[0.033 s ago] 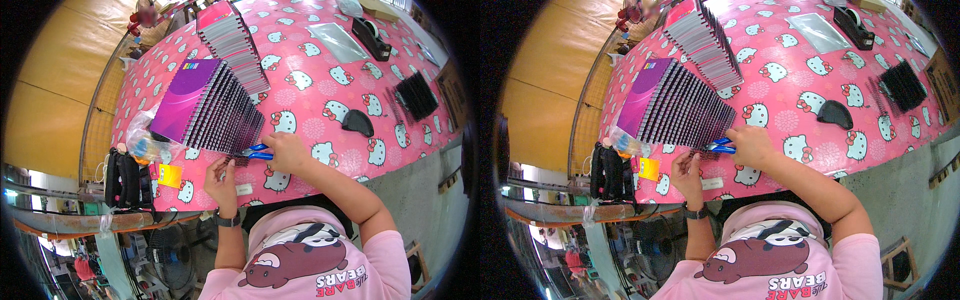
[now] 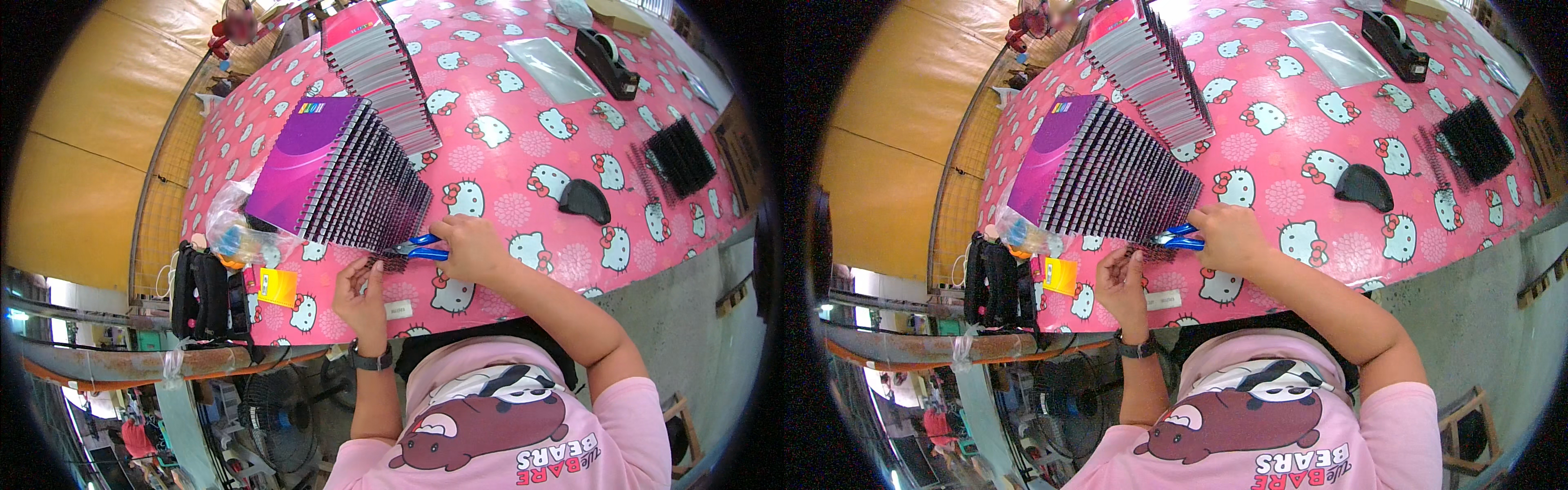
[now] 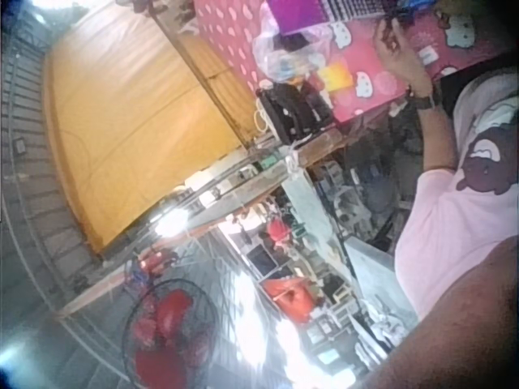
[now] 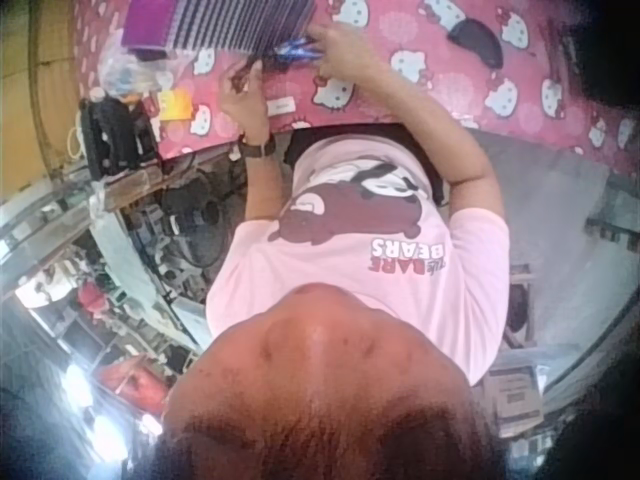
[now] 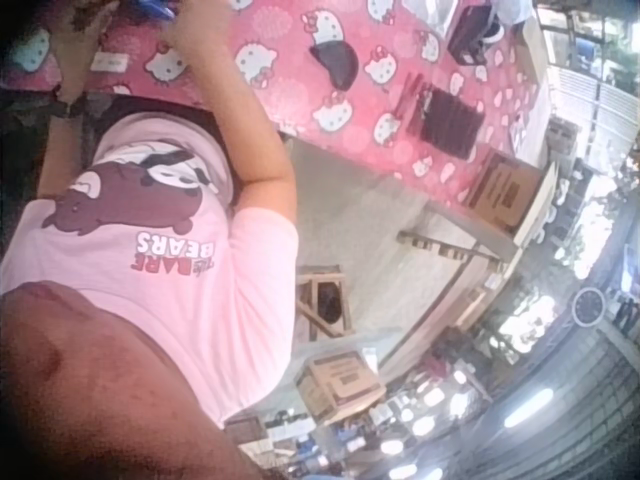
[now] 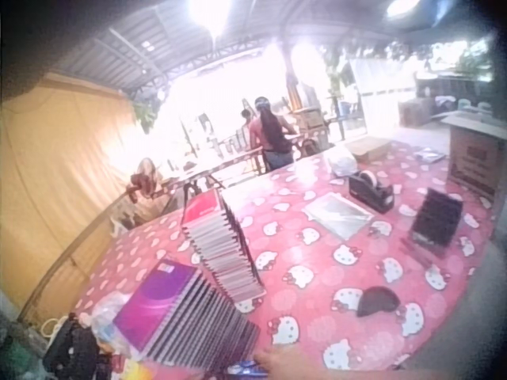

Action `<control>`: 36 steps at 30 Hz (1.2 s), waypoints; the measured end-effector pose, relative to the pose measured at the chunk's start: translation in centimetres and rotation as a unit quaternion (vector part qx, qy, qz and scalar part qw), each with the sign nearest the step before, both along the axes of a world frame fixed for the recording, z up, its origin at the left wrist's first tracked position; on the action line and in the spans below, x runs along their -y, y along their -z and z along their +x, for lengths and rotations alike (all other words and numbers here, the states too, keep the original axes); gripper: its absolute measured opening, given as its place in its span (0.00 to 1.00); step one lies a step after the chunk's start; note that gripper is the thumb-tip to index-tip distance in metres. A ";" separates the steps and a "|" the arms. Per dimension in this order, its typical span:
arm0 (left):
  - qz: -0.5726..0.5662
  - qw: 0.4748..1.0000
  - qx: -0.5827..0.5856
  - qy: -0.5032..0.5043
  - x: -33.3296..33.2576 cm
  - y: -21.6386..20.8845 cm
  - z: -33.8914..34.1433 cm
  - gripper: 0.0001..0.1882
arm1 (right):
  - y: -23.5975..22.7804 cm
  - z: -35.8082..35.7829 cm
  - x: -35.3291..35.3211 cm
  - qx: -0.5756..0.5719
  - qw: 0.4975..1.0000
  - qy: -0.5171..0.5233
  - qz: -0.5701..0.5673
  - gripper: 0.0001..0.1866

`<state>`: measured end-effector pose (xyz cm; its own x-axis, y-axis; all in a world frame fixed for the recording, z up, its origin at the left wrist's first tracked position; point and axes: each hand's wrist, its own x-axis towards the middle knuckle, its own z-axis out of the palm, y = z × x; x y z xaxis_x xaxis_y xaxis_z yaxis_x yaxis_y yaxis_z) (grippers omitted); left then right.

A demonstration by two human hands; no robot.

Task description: The person uses blue pliers to trim the ends of spiral bindings on stacks of notebooks.

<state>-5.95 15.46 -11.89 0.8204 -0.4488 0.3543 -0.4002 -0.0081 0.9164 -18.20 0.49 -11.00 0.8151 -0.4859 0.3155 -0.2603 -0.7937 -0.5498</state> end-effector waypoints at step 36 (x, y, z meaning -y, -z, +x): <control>-0.326 0.834 -0.436 0.093 0.7 5.6 1.6 0.18 | 1.2 -0.4 -0.2 -0.040 0.999 -0.004 0.000 0.23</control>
<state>-4.36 14.78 -17.51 0.8313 -0.5424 -0.1216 0.4811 0.5927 0.6459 -18.55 0.68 -12.18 0.8419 -0.4787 0.2490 -0.2968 -0.7963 -0.5271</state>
